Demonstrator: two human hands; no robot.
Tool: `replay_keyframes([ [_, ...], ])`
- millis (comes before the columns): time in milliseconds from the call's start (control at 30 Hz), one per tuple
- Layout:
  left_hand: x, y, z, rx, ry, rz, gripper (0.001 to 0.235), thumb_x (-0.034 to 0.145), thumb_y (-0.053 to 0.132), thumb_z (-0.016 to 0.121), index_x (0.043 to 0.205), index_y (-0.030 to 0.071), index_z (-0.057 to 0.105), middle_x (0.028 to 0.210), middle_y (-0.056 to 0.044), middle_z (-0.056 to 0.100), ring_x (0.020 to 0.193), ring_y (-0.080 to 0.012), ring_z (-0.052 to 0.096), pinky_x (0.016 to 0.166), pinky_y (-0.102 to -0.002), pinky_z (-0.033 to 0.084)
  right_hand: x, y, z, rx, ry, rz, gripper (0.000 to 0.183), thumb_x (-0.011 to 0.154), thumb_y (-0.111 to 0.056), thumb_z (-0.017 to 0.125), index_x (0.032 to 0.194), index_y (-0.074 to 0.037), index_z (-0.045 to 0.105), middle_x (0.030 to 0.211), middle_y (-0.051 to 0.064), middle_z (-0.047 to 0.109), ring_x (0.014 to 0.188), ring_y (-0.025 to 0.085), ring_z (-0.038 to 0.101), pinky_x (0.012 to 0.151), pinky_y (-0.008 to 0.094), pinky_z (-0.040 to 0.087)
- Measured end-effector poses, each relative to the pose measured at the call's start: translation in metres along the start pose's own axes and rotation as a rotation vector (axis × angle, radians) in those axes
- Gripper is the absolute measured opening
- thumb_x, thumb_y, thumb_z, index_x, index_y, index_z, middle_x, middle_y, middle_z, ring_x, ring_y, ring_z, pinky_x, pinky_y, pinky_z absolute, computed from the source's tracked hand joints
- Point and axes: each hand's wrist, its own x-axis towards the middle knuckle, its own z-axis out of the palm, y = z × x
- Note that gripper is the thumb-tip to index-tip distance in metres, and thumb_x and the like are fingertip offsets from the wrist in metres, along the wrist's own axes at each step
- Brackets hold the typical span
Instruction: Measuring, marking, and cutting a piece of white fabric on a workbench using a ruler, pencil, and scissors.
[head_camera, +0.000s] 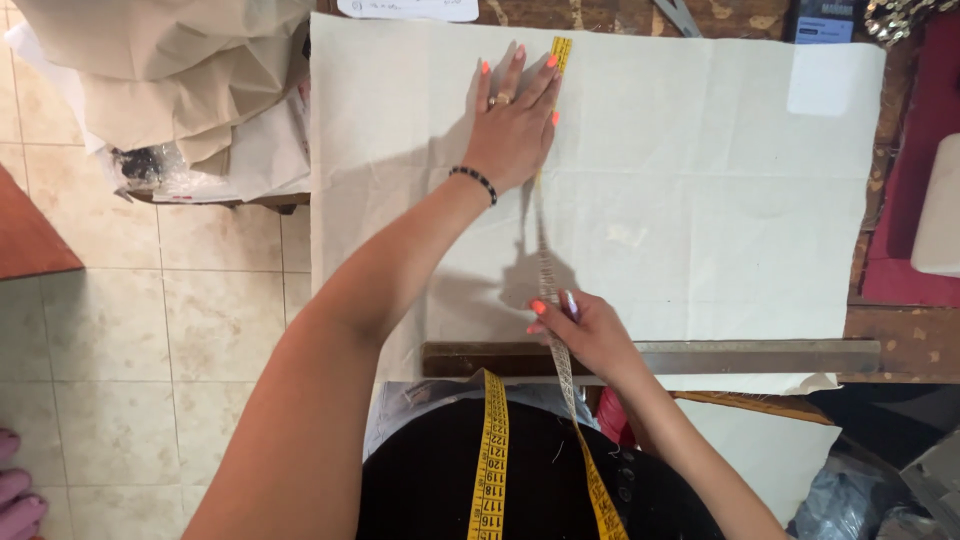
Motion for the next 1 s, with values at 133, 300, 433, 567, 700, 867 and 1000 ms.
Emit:
replay_keyframes([
  [133,0.01,-0.011,-0.003,-0.008,-0.12,0.049,0.056,0.11,0.038,0.036,0.161,0.014,0.033,0.168,0.005,0.029,0.155,-0.034,0.001,0.119,-0.065,-0.013,-0.01,0.025,-0.016,-0.788,0.372,-0.416,0.048,0.098,-0.025,0.055,0.146,-0.021,0.051,0.077,0.002,0.07,0.057,0.022,0.056,0.057,0.039,0.047],
  [300,0.017,-0.005,-0.015,0.053,-0.278,0.014,0.062,0.111,0.05,0.028,0.165,0.02,0.022,0.171,0.007,0.02,0.156,-0.0323,0.005,0.122,-0.062,0.001,-0.017,0.021,-0.019,-0.948,0.388,-0.598,0.066,0.089,-0.011,0.062,0.153,-0.015,0.049,0.095,0.009,0.069,0.072,0.029,0.065,0.061,0.047,0.056],
  [433,0.025,-0.004,-0.018,0.112,-0.305,-0.017,0.065,0.111,0.055,0.03,0.165,0.021,0.018,0.171,0.007,0.019,0.156,-0.0304,0.016,0.122,-0.056,0.012,-0.003,0.023,-0.02,-0.156,0.114,-0.316,0.064,0.094,-0.014,0.062,0.155,-0.023,0.049,0.105,-0.003,0.067,0.083,0.01,0.057,0.083,0.028,0.048],
  [567,0.027,-0.001,-0.029,0.09,-0.388,-0.041,0.069,0.11,0.054,0.038,0.165,0.021,0.014,0.172,0.006,0.016,0.157,-0.0305,0.013,0.121,-0.055,0.013,-0.007,0.017,-0.013,0.679,0.013,-0.053,0.057,0.097,-0.037,0.06,0.15,-0.017,0.049,0.078,-0.006,0.06,0.051,0.002,0.044,0.041,0.017,0.036],
  [700,0.034,-0.001,-0.03,0.075,-0.417,-0.037,0.07,0.109,0.056,0.038,0.164,0.018,0.019,0.171,0.002,0.016,0.156,-0.0365,0.015,0.121,-0.061,0.012,-0.008,0.031,-0.016,1.063,-0.168,-0.107,0.086,0.087,-0.059,0.063,0.148,-0.001,0.045,0.074,-0.006,0.053,0.05,0.0,0.037,0.036,0.013,0.031],
  [867,0.042,0.001,-0.039,0.034,-0.506,-0.062,0.075,0.106,0.054,0.05,0.164,0.019,0.019,0.171,0.003,0.016,0.154,-0.0394,0.022,0.119,-0.059,0.014,-0.005,0.04,-0.013,0.994,-0.11,-0.014,0.036,0.089,-0.052,0.069,0.095,-0.02,0.055,0.072,-0.01,0.041,0.055,0.001,0.033,0.038,0.016,0.023],
  [1000,0.044,-0.007,-0.015,0.132,-0.439,-0.019,0.077,0.103,0.057,0.055,0.163,0.02,0.022,0.169,0.002,0.024,0.136,-0.0236,0.053,0.112,-0.052,0.025,-0.008,0.058,-0.011,0.863,-0.078,-0.078,0.036,0.096,-0.049,0.064,0.084,-0.017,0.053,0.069,-0.004,0.041,0.05,0.005,0.031,0.039,0.019,0.025],
])
